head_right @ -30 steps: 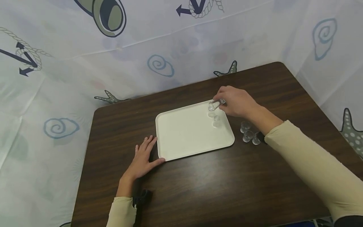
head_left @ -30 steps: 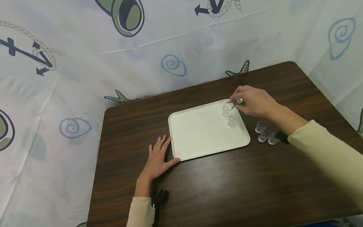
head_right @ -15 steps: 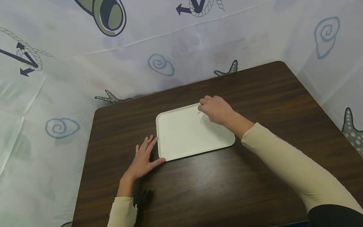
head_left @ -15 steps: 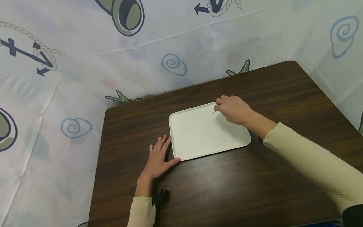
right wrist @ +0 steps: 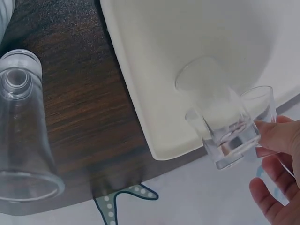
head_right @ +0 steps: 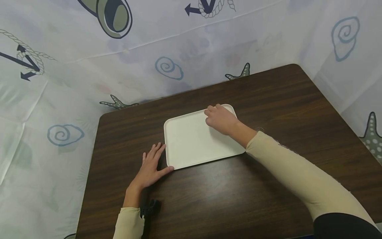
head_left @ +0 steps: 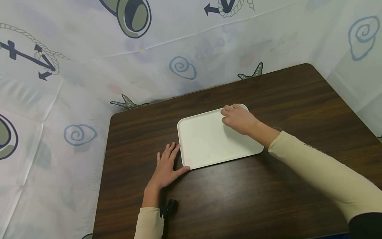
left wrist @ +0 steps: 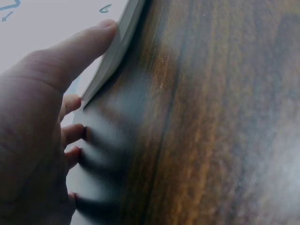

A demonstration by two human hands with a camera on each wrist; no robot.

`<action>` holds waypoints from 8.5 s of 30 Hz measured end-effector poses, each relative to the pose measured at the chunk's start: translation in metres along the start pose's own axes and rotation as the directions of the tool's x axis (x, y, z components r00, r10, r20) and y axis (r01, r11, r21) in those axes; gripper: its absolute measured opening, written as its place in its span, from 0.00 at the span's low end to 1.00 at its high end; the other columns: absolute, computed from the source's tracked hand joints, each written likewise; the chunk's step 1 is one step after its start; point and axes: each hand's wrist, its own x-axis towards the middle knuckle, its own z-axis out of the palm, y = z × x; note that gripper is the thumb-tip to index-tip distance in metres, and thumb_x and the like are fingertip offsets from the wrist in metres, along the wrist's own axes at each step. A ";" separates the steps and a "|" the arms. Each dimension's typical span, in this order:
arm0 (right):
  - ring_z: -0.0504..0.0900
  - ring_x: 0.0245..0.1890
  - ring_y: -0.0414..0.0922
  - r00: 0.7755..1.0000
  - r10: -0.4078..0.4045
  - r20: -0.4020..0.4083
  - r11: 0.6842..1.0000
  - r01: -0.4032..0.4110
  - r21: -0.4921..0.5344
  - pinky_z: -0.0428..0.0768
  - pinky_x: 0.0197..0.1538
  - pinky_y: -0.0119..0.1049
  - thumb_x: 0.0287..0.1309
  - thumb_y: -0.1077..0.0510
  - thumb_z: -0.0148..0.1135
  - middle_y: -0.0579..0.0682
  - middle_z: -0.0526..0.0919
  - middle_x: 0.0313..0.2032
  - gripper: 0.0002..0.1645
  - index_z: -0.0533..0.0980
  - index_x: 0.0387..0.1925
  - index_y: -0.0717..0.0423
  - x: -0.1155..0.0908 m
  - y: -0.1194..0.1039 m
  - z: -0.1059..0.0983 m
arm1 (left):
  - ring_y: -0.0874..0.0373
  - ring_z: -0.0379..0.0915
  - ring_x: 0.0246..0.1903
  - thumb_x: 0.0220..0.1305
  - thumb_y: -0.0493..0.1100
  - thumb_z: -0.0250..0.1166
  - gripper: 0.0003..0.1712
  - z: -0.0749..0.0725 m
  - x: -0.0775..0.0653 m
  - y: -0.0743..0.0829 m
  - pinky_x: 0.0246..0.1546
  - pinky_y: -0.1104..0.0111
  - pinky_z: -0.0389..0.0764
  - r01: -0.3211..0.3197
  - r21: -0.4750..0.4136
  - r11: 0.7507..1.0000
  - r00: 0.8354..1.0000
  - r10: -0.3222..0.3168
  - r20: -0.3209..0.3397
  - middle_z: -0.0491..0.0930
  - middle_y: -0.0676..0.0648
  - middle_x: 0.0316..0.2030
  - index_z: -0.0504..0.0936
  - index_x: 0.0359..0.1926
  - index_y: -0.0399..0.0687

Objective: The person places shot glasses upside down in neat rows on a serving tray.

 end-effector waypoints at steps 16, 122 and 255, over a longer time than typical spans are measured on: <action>0.68 0.37 0.49 0.998 -0.033 -0.047 0.999 0.033 -0.019 0.67 0.43 0.43 0.47 0.70 0.69 0.51 0.74 0.33 0.11 0.79 0.23 0.52 0.002 -0.003 0.014 | 0.47 0.34 0.74 0.54 0.75 0.58 0.56 0.003 0.000 0.000 0.66 0.38 0.35 -0.008 -0.003 1.000 1.000 0.008 -0.021 0.45 0.48 0.75 0.46 0.76 0.62; 0.76 0.33 0.31 0.727 0.596 0.341 0.323 -0.606 0.727 0.75 0.32 0.24 0.49 0.55 0.74 0.53 0.82 0.40 0.22 0.79 0.47 0.56 -0.229 0.066 0.021 | 0.46 0.34 0.74 0.53 0.75 0.59 0.56 0.002 0.003 0.000 0.66 0.38 0.36 -0.019 -0.002 1.000 0.999 0.019 -0.027 0.45 0.47 0.75 0.47 0.76 0.60; 0.76 0.40 0.47 0.899 0.369 0.235 0.665 -0.432 0.609 0.74 0.42 0.44 0.60 0.64 0.59 0.50 0.75 0.50 0.19 0.78 0.54 0.54 -0.142 0.075 -0.020 | 0.49 0.34 0.74 0.54 0.75 0.58 0.55 0.004 -0.001 0.004 0.66 0.38 0.34 -0.024 -0.018 1.000 0.999 0.024 -0.034 0.45 0.48 0.75 0.48 0.76 0.60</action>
